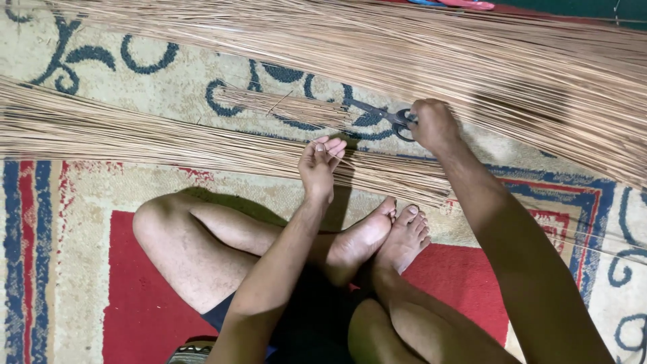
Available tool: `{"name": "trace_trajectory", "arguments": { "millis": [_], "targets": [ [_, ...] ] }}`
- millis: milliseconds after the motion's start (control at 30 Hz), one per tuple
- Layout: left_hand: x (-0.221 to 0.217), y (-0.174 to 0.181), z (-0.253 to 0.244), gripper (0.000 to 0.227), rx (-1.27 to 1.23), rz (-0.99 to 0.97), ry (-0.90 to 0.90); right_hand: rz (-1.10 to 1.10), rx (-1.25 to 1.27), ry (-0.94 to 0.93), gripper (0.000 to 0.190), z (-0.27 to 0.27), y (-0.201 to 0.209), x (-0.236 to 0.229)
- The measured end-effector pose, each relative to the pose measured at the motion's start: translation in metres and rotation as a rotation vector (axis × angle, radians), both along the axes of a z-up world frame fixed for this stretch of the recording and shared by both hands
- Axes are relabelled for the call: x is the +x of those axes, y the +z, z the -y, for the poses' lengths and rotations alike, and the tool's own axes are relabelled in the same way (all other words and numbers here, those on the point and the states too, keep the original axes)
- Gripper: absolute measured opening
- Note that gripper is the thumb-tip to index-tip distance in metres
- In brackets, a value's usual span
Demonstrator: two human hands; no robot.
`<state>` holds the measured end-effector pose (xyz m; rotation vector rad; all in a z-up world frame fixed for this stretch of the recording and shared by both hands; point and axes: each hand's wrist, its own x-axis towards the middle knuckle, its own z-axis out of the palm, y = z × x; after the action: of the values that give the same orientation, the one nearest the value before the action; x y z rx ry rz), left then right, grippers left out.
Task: Sorting, aligning, and trimming bundles of thin wooden sticks using scissors while sitting on the floor.
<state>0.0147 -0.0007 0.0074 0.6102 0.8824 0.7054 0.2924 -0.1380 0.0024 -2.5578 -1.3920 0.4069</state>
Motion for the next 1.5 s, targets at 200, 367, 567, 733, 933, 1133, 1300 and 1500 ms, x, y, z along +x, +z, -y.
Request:
{"name": "trace_trajectory", "arguments": {
  "millis": [200,367,567,733,933,1133,1300,1500],
  "targets": [
    [0.000,0.012,-0.037,0.025,-0.029,0.088,0.125,-0.660,0.151,0.065,0.022,-0.011,0.123,-0.121],
    [-0.010,-0.001,-0.088,0.026,-0.008,0.142,0.209,-0.555,0.195,0.075,0.017,0.013,0.108,-0.118],
    [-0.011,0.040,-0.072,0.061,0.194,-0.215,0.279,-0.379,0.195,0.080,0.017,0.023,0.090,-0.117],
    [0.006,0.100,-0.024,0.085,1.207,-0.521,-0.127,-0.268,0.222,0.158,0.019,0.017,0.033,-0.119],
    [0.011,0.070,-0.015,0.034,1.888,-0.849,-1.032,-0.192,0.234,0.210,0.016,0.012,0.041,-0.131],
    [-0.015,0.055,-0.061,0.022,1.707,-0.886,-1.151,-0.330,0.185,0.183,0.018,0.036,0.095,-0.119],
    [-0.054,0.010,-0.135,0.016,1.721,-0.947,-1.033,-0.353,0.135,0.132,0.022,0.067,0.091,-0.087],
    [-0.027,0.097,-0.092,0.030,1.794,-1.128,-1.102,-0.215,0.095,0.189,0.013,0.051,0.083,-0.092]
  ]
}}
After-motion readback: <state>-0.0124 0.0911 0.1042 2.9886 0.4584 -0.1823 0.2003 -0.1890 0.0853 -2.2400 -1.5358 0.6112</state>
